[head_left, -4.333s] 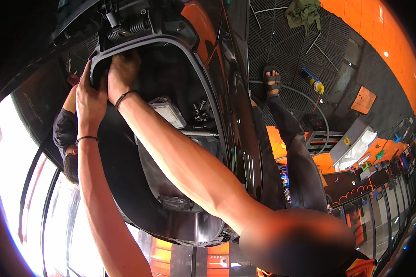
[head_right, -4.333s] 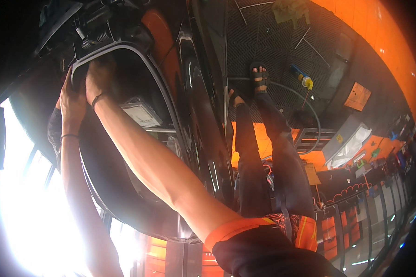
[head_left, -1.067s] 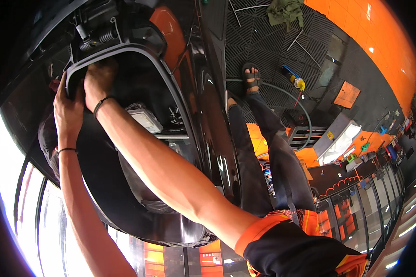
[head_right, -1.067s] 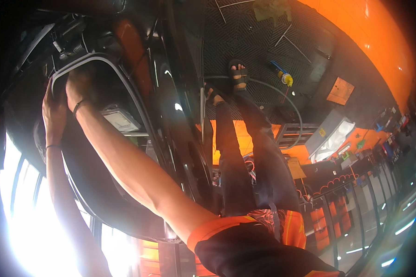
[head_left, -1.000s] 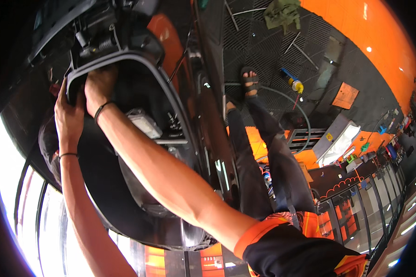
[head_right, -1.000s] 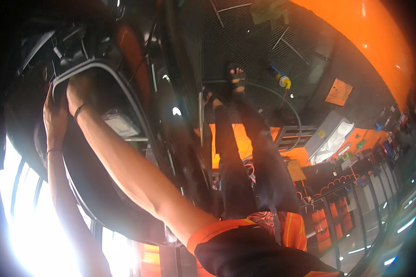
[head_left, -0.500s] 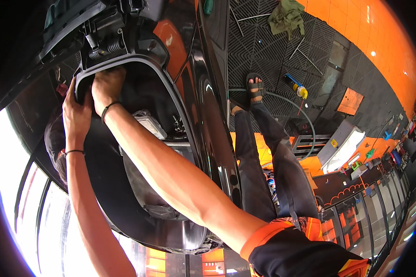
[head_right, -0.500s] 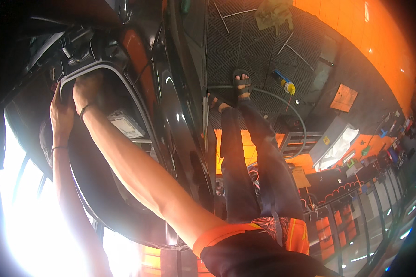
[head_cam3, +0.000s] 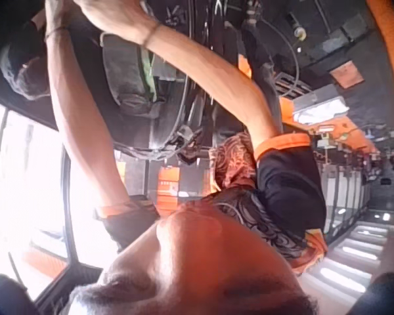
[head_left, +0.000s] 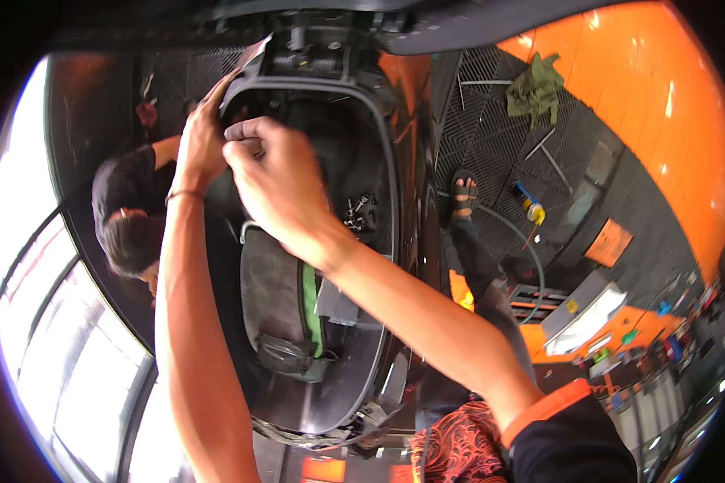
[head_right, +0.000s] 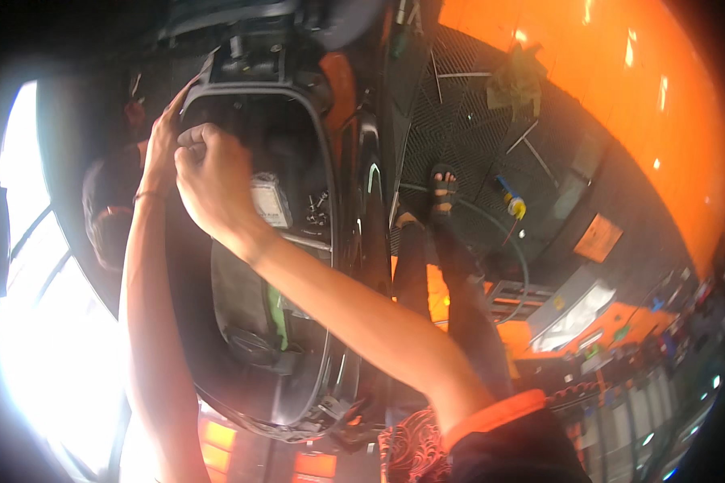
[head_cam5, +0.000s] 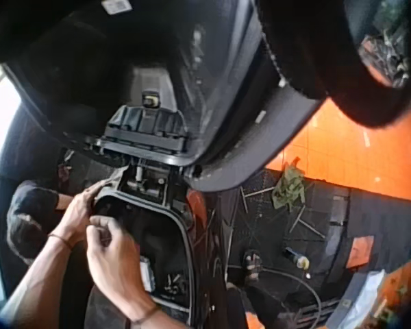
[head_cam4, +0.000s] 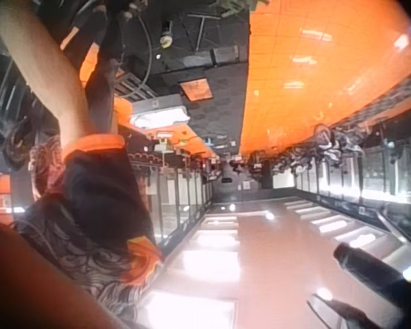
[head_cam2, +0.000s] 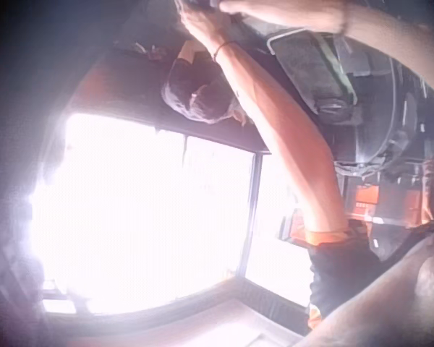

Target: The person is working on the rear section of a motorcycle, specifically the area under the seat. They are seen handling a black plastic cover, adjusting internal components, and using a tool to tighten or loosen fasteners. The task involves disassembling and reassembling parts of the motorcycle's bodywork.

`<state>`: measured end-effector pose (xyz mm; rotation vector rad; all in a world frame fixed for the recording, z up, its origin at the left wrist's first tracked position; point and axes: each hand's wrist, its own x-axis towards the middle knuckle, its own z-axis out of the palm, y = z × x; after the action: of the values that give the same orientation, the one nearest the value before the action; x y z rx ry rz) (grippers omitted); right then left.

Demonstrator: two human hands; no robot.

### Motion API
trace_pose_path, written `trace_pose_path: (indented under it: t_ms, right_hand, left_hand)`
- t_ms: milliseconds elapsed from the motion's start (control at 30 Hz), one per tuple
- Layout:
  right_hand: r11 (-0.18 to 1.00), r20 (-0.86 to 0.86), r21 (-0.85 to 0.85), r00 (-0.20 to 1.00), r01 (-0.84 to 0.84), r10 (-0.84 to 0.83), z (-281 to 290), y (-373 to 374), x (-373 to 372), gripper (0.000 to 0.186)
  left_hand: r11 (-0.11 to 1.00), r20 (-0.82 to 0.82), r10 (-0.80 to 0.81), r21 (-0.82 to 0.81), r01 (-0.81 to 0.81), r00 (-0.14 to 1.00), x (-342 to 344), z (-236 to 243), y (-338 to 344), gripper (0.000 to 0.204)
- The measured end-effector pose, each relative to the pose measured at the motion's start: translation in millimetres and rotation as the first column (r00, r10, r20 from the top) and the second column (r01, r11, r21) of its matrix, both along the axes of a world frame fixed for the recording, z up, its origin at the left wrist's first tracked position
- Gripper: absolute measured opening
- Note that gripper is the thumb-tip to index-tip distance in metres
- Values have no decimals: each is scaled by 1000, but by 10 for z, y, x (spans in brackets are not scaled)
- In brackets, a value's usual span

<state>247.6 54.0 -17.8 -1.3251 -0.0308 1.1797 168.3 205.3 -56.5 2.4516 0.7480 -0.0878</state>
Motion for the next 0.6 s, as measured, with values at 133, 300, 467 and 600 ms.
trace_pose_path:
  t_ms: [133,300,467,600]
  right_hand:
    - [968,937,-209,312,141,157,6,-750,636,38]
    - [864,586,-486,683,-134,435,-477,-1111,716,49]
    - [858,465,-494,791,-140,397,-369,-983,513,67]
    - [781,494,-621,744,-59,449,-389,-914,622,57]
  left_hand:
    - [995,-76,51,85,-45,996,6,60,-42,51]
    - [974,-199,141,203,-100,970,86,169,-72,50]
    - [932,-284,142,362,-31,948,-67,269,-220,31]
    - [912,585,81,283,-297,807,130,-44,-911,41]
